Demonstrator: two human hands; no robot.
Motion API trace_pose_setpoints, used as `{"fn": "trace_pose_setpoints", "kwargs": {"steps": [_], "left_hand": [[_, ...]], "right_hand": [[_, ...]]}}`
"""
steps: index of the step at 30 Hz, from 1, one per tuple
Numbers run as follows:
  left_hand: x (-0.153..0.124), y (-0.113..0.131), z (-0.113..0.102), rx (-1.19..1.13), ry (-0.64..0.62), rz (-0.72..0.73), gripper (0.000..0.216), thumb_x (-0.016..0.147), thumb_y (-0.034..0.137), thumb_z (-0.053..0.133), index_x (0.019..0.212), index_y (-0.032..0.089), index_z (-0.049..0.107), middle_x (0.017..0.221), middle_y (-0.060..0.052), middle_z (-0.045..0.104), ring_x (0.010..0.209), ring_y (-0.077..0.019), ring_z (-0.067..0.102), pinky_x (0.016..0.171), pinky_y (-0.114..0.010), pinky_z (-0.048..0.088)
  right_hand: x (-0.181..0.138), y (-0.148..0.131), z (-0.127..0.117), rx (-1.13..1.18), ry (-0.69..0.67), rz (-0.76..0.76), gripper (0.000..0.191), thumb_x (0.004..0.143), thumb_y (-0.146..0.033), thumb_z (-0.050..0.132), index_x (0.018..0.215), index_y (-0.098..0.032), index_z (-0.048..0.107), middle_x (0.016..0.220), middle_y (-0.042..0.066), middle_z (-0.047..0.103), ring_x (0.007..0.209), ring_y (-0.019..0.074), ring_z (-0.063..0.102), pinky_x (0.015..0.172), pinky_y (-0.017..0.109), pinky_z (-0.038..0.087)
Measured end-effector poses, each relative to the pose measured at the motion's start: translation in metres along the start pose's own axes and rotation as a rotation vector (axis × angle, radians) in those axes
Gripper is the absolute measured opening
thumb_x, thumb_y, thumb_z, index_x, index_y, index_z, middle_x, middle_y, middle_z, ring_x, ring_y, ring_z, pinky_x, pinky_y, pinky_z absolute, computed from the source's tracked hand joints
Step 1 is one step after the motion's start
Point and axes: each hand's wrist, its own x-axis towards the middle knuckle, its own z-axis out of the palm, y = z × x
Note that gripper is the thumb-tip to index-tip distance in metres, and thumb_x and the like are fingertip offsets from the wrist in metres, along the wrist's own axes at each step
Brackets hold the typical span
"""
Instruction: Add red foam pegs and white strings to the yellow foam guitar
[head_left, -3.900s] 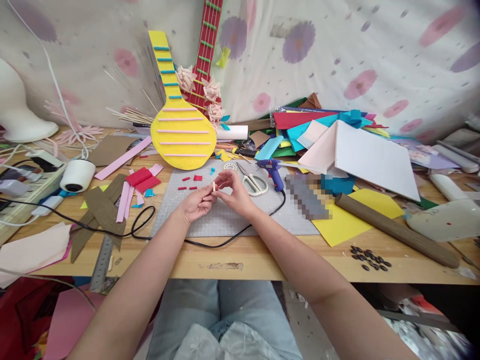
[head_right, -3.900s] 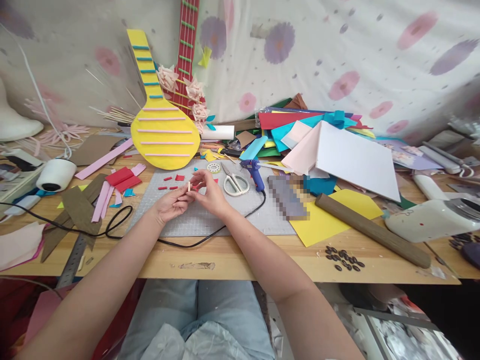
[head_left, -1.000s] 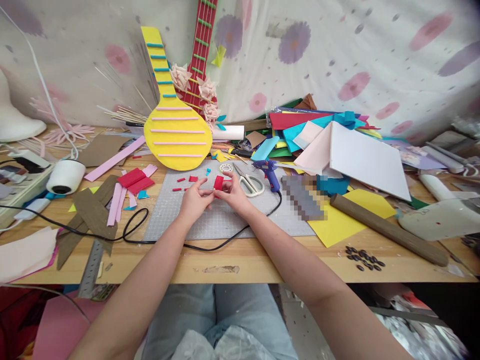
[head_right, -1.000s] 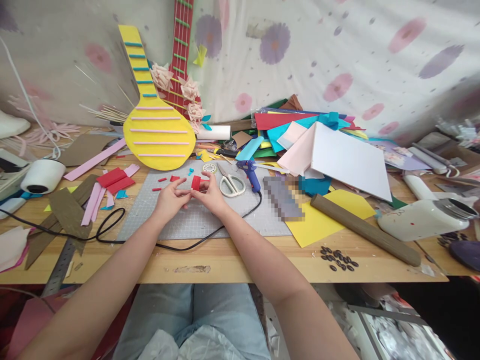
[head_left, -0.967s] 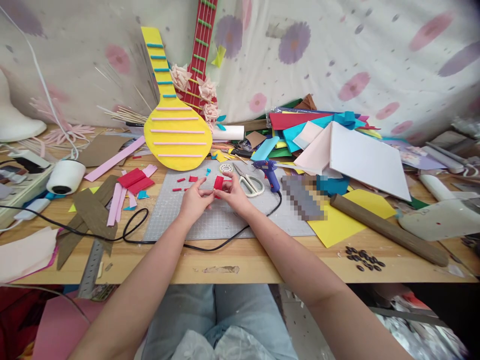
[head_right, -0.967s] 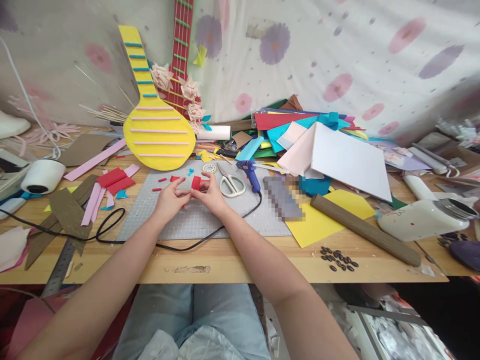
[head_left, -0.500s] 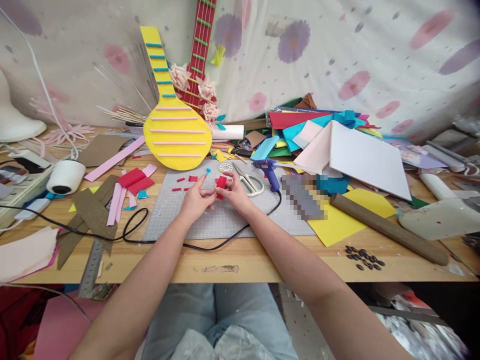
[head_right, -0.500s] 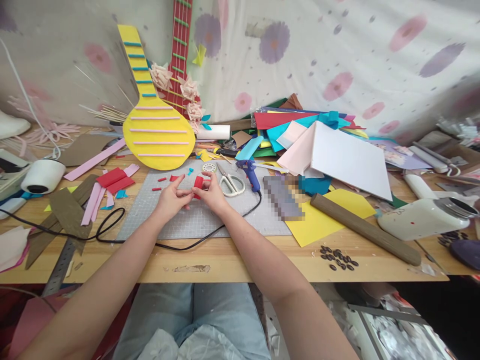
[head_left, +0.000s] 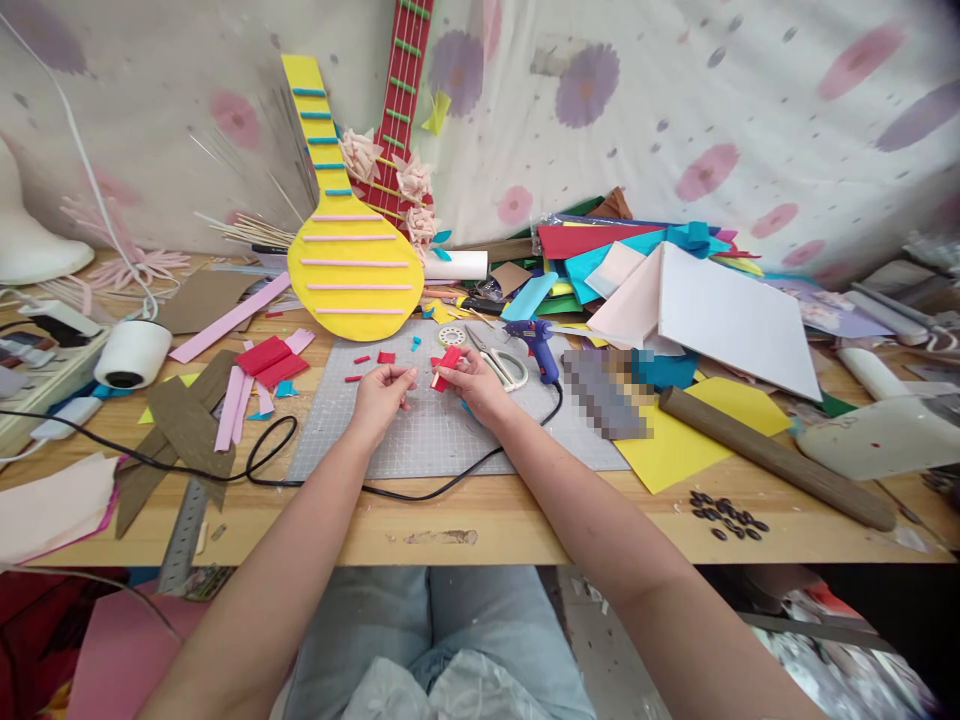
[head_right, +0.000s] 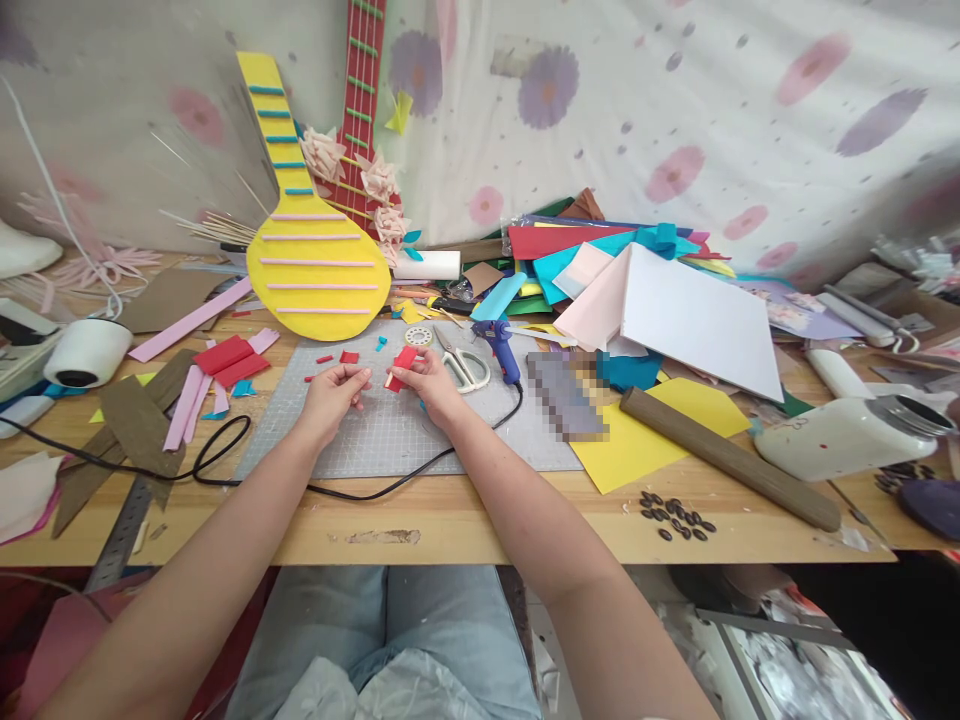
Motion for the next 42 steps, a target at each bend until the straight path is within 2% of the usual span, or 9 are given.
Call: {"fn": "trace_pose_setpoints", "kwargs": {"steps": [4, 7, 9, 13, 21, 26, 31, 42], "left_hand": [[-0.001, -0.001, 0.001, 0.004, -0.091, 0.003, 0.031, 0.064, 0.04, 0.071, 0.062, 0.014, 0.054, 0.05, 0.004, 0.05, 0.039, -0.0041, 0.038, 0.037, -0.018, 0.036], [-0.003, 0.0, 0.001, 0.022, -0.213, 0.004, 0.039, 0.058, 0.049, 0.073, 0.071, 0.013, 0.062, 0.053, 0.003, 0.053, 0.041, -0.0054, 0.042, 0.037, -0.019, 0.036], [-0.004, 0.0, 0.001, 0.043, -0.248, -0.003, 0.043, 0.056, 0.049, 0.074, 0.078, 0.013, 0.066, 0.06, 0.0, 0.059, 0.046, -0.0068, 0.047, 0.038, -0.019, 0.037], [-0.005, 0.002, -0.001, 0.065, -0.256, -0.033, 0.043, 0.056, 0.047, 0.074, 0.082, 0.013, 0.069, 0.076, -0.005, 0.066, 0.05, -0.008, 0.053, 0.04, -0.019, 0.037], [-0.005, 0.004, -0.002, 0.099, -0.311, -0.091, 0.038, 0.056, 0.041, 0.076, 0.081, 0.012, 0.07, 0.083, -0.009, 0.07, 0.049, -0.0091, 0.056, 0.043, -0.021, 0.041], [-0.005, 0.002, -0.001, 0.082, -0.308, -0.08, 0.039, 0.055, 0.041, 0.076, 0.08, 0.012, 0.068, 0.079, -0.008, 0.069, 0.048, -0.0085, 0.056, 0.043, -0.02, 0.042], [-0.002, -0.005, 0.001, 0.07, -0.275, -0.036, 0.04, 0.054, 0.042, 0.077, 0.076, 0.012, 0.064, 0.066, -0.003, 0.065, 0.047, -0.0087, 0.055, 0.042, -0.019, 0.042], [-0.002, -0.006, 0.001, 0.07, -0.271, -0.012, 0.029, 0.057, 0.028, 0.076, 0.073, 0.012, 0.059, 0.06, 0.0, 0.06, 0.042, -0.0065, 0.048, 0.04, -0.02, 0.041]], "right_hand": [[0.001, 0.002, -0.001, -0.01, -0.026, -0.003, 0.051, 0.052, -0.022, 0.08, 0.089, -0.022, 0.045, 0.072, -0.005, 0.068, 0.066, 0.0116, 0.065, 0.066, 0.026, 0.052], [0.002, 0.004, -0.004, -0.031, -0.062, -0.023, 0.051, 0.052, -0.026, 0.08, 0.089, -0.023, 0.046, 0.073, -0.005, 0.068, 0.065, 0.012, 0.065, 0.069, 0.028, 0.052], [0.002, 0.004, -0.005, -0.05, -0.077, -0.032, 0.051, 0.053, -0.027, 0.08, 0.091, -0.022, 0.046, 0.073, -0.005, 0.067, 0.066, 0.0117, 0.064, 0.071, 0.028, 0.052], [0.002, 0.003, -0.005, -0.082, -0.084, -0.046, 0.052, 0.052, -0.025, 0.08, 0.092, -0.022, 0.047, 0.075, -0.005, 0.067, 0.066, 0.011, 0.063, 0.069, 0.027, 0.051], [-0.001, 0.002, -0.002, -0.113, -0.087, -0.032, 0.052, 0.051, -0.021, 0.079, 0.094, -0.023, 0.049, 0.075, -0.005, 0.066, 0.068, 0.0112, 0.063, 0.065, 0.025, 0.05], [-0.004, 0.0, -0.001, -0.083, -0.095, -0.018, 0.051, 0.053, -0.018, 0.077, 0.095, -0.023, 0.049, 0.075, -0.006, 0.066, 0.072, 0.0115, 0.063, 0.068, 0.025, 0.05], [-0.006, -0.002, 0.0, -0.052, -0.157, -0.025, 0.045, 0.059, -0.022, 0.074, 0.096, -0.022, 0.049, 0.078, -0.003, 0.066, 0.075, 0.0124, 0.062, 0.069, 0.027, 0.049], [-0.001, 0.006, 0.001, -0.22, -0.093, -0.077, 0.046, 0.055, -0.024, 0.076, 0.092, -0.021, 0.048, 0.066, -0.007, 0.057, 0.058, 0.0089, 0.056, 0.06, 0.025, 0.045]]}}
